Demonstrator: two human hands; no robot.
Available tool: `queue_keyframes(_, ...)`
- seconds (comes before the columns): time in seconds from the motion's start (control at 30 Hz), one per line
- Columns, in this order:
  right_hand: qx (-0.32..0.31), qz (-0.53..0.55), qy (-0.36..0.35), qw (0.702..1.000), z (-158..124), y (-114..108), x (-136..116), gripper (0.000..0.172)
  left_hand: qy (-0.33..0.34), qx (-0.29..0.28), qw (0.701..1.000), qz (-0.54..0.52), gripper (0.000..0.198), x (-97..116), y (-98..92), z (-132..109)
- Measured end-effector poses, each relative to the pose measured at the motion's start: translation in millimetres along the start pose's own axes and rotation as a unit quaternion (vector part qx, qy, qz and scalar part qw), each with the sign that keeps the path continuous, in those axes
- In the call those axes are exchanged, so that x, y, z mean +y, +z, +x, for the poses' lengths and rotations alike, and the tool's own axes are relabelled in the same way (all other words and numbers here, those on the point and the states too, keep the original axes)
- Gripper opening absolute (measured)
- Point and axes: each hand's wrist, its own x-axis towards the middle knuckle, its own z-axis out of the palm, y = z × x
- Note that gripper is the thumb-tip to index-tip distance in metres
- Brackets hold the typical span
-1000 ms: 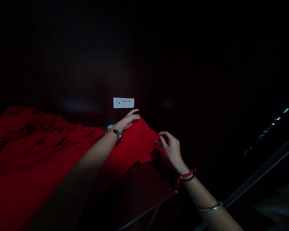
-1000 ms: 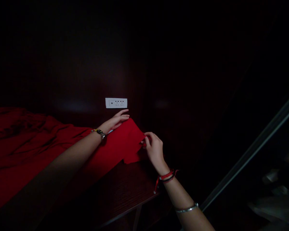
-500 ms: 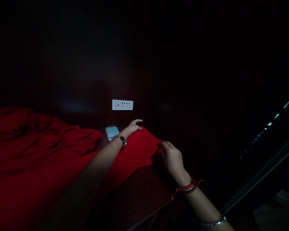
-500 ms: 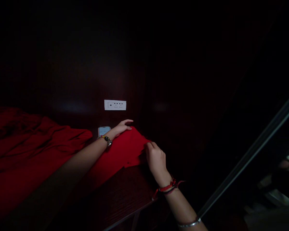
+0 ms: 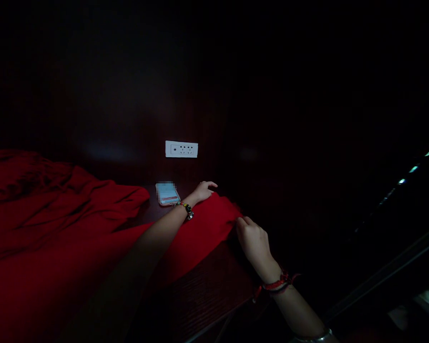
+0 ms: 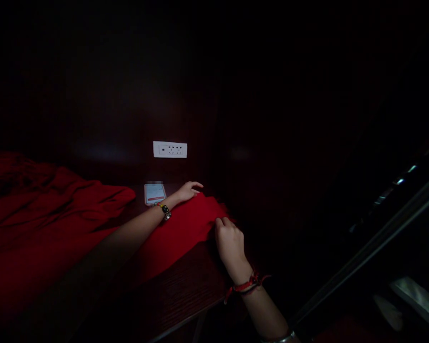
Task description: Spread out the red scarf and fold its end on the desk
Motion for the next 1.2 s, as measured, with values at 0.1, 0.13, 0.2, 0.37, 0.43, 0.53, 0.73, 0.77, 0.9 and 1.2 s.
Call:
queue_keyframes(0.1,0.030,0.027,-0.006,0.999,0.3,4.3,3.5,0.019,0.007,0.039,0.999,0.016,0.043,2.7,3.3,5.4)
queue_keyframes(0.13,0.049,0.039,-0.008,0.998,-0.2,6.4,4.6,0.020,0.013,0.051,0.998,0.021,0.045,4.2,4.5,7.7)
queue_keyframes(0.2,0.078,0.055,-0.007,0.995,-2.5,10.7,5.7,0.023,0.028,0.068,0.997,0.034,0.047,5.5,7.1,11.3)
queue_keyframes(0.37,-0.003,0.019,0.022,1.000,-11.1,15.9,0.9,0.020,0.047,0.042,0.993,0.100,0.035,-8.2,16.7,6.8)
queue_keyframes(0.43,-0.042,0.004,0.033,0.999,-12.7,14.5,-1.5,0.019,0.059,0.022,0.990,0.129,0.032,-14.2,19.1,2.9)
queue_keyframes(0.53,-0.061,0.003,0.037,0.997,-11.7,11.6,-1.6,0.020,0.078,0.016,0.984,0.158,0.030,-10.3,16.1,-1.8)
queue_keyframes(0.73,-0.078,0.043,-0.005,0.996,-1.7,10.0,16.7,0.026,0.092,-0.040,0.966,0.240,0.041,34.2,3.0,-76.4)
queue_keyframes(0.77,-0.087,0.061,-0.018,0.994,2.8,9.3,21.5,0.029,0.087,-0.065,0.959,0.261,0.048,39.4,3.6,-102.5)
queue_keyframes(0.9,-0.107,0.126,-0.052,0.985,38.3,7.4,33.0,0.035,0.059,-0.125,0.936,0.325,0.079,42.8,8.0,-203.2)
queue_keyframes(1.2,-0.150,0.161,0.048,0.974,126.4,56.2,-6.7,0.029,-0.136,-0.018,0.878,0.459,0.058,11.8,-44.9,-219.0)
